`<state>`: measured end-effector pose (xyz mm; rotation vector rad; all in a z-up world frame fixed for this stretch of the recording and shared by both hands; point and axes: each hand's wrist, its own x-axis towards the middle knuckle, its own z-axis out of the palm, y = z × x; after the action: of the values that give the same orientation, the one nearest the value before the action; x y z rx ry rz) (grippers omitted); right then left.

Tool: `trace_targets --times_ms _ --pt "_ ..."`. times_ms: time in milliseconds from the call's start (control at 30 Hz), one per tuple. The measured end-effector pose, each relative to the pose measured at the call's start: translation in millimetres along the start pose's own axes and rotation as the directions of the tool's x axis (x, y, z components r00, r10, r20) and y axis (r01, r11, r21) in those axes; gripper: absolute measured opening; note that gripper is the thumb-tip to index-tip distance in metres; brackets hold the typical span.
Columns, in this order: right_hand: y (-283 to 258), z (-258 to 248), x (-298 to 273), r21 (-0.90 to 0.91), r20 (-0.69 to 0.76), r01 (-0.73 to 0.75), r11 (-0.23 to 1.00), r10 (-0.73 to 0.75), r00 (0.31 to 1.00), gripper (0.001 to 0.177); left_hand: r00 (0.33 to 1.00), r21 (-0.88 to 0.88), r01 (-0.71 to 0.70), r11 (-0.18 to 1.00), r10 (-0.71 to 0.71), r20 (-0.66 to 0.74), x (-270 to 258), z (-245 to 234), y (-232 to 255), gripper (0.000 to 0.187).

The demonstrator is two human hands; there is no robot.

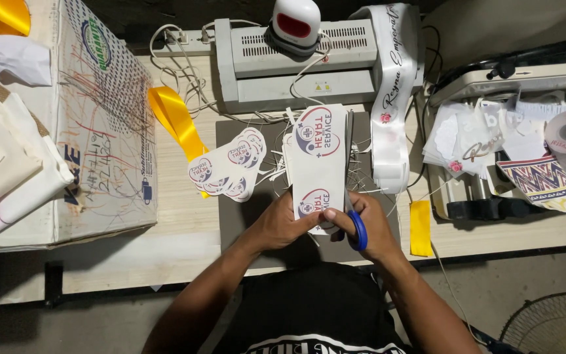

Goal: The person uses blue-handled scissors to cut out individual heart-shaped paper tags from a larger sheet. The tags feature a logo and text. The person holds the paper with their left hand and cuts with their right hand, working over a cluttered desk.

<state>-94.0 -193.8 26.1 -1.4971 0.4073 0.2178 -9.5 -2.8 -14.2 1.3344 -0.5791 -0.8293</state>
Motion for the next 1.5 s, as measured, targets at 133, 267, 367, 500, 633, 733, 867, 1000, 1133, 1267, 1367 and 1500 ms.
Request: trace_targets --times_ms 133,267,367,500,633,733,867,1000,1133,1267,1367,1500 --pt "-2.1 0.7 -1.7 -0.011 -0.019 -0.024 1.0 0.023 1.0 0.033 1.0 -0.047 0.001 0.999 -0.001 0.001 -0.3 -0.2 3.7 0.043" --pt "0.4 -5.6 -0.7 -0.023 -0.03 -0.078 0.997 0.077 0.997 0.032 0.999 -0.002 0.053 0.999 -0.053 0.013 -2.2 -6.1 -0.1 0.038" --pt "7.9 -15.8 2.0 -0.09 -0.002 -0.05 0.995 0.05 0.999 0.032 0.996 -0.075 0.023 0.997 -0.016 0.093 -4.8 -12.8 3.4 0.043" --pt "4.5 -23.9 3.7 -0.018 0.018 -0.005 1.0 0.006 1.0 0.031 0.981 0.126 0.141 0.982 -0.156 0.116 -6.4 -19.7 13.5 0.057" --pt "-3.8 -24.6 3.0 -0.032 0.052 0.026 0.999 -0.024 0.998 0.027 0.978 0.082 0.139 0.987 -0.15 0.146 -7.7 -26.3 15.7 0.06" --pt "-1.1 -26.5 2.8 -0.02 0.051 0.009 1.0 -0.008 0.999 0.026 0.977 0.143 0.111 0.983 -0.134 0.165 -6.9 -30.8 16.4 0.058" --pt "-6.1 -29.5 -1.0 -0.051 0.042 -0.027 0.998 0.029 0.999 0.024 0.972 0.157 0.139 0.978 -0.165 0.166 -8.4 -38.6 22.7 0.058" --pt "-0.7 -40.4 -0.9 -0.049 0.059 -0.066 0.997 0.069 0.996 0.022 0.962 0.177 0.153 0.972 -0.187 0.197 -8.8 -49.7 21.3 0.06" --pt "-5.4 -56.0 -2.4 -0.157 0.122 -0.057 0.986 0.076 0.99 0.022 0.948 0.22 0.19 0.957 -0.237 0.214 -11.3 -59.4 28.8 0.061" --pt "-15.3 -73.6 -1.3 -0.273 0.16 -0.068 0.96 0.115 0.98 0.024 0.93 0.161 0.206 0.965 -0.245 0.274 -12.2 -73.0 32.0 0.059" --pt "-16.8 -89.5 -0.4 -0.33 0.172 -0.119 0.936 0.184 0.968 0.023 0.914 0.238 0.192 0.952 -0.262 0.31 -11.6 -80.0 39.2 0.06" --pt "2.9 -118.1 5.5 -0.334 0.226 -0.099 0.937 0.181 0.957 0.029 0.903 0.354 0.208 0.912 -0.317 0.288 -11.7 -83.2 42.2 0.062"
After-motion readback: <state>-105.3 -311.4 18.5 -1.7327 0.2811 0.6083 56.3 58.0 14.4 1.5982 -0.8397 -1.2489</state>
